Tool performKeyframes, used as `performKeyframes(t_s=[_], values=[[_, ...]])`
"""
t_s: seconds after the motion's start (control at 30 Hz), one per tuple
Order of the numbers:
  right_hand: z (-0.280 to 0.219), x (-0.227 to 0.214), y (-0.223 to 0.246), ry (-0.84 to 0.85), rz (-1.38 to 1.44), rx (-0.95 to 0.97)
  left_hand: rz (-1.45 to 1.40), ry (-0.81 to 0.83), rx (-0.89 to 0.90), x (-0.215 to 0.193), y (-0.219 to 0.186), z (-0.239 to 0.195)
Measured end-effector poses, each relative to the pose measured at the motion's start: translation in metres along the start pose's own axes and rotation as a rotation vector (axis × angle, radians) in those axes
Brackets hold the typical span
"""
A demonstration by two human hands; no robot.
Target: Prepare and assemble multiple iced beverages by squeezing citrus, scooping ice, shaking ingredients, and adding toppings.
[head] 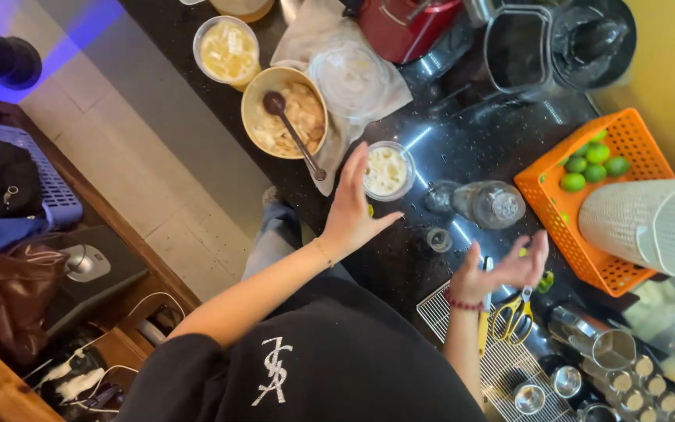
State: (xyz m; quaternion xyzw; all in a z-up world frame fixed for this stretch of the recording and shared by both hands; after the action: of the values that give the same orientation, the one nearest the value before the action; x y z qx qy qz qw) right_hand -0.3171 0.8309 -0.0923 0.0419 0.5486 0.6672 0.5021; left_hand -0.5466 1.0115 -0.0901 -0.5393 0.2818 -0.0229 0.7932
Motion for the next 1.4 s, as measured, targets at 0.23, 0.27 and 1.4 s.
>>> performKeyframes(t_s=[0.23,0.27,1.4], values=[[-0.039,0.003,0.066,-0.191,0.026,-0.073,-0.011,0.018,-0.093,0.014,0.038,0.011],[-0.044,0.008,0.072,-0.202,0.044,-0.069,-0.056,0.058,-0.051,0.008,0.033,0.014],[0.222,1.091,-0.102,-0.248,1.248,1.174,-0.026,-0.021,-0.201,-0.600,0.479,0.261]])
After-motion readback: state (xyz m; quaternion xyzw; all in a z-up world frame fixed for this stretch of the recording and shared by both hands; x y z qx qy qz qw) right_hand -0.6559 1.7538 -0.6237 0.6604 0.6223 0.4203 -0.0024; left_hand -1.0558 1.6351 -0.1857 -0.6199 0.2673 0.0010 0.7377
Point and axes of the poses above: each hand's wrist, its own z-axis towards the middle knuckle, its own x-axis out of the palm, y = z × x, the point moved 9 cm from there along z, towards the middle knuckle, and after that the axes turned 5 degrees about y, right-handed, at the moved point
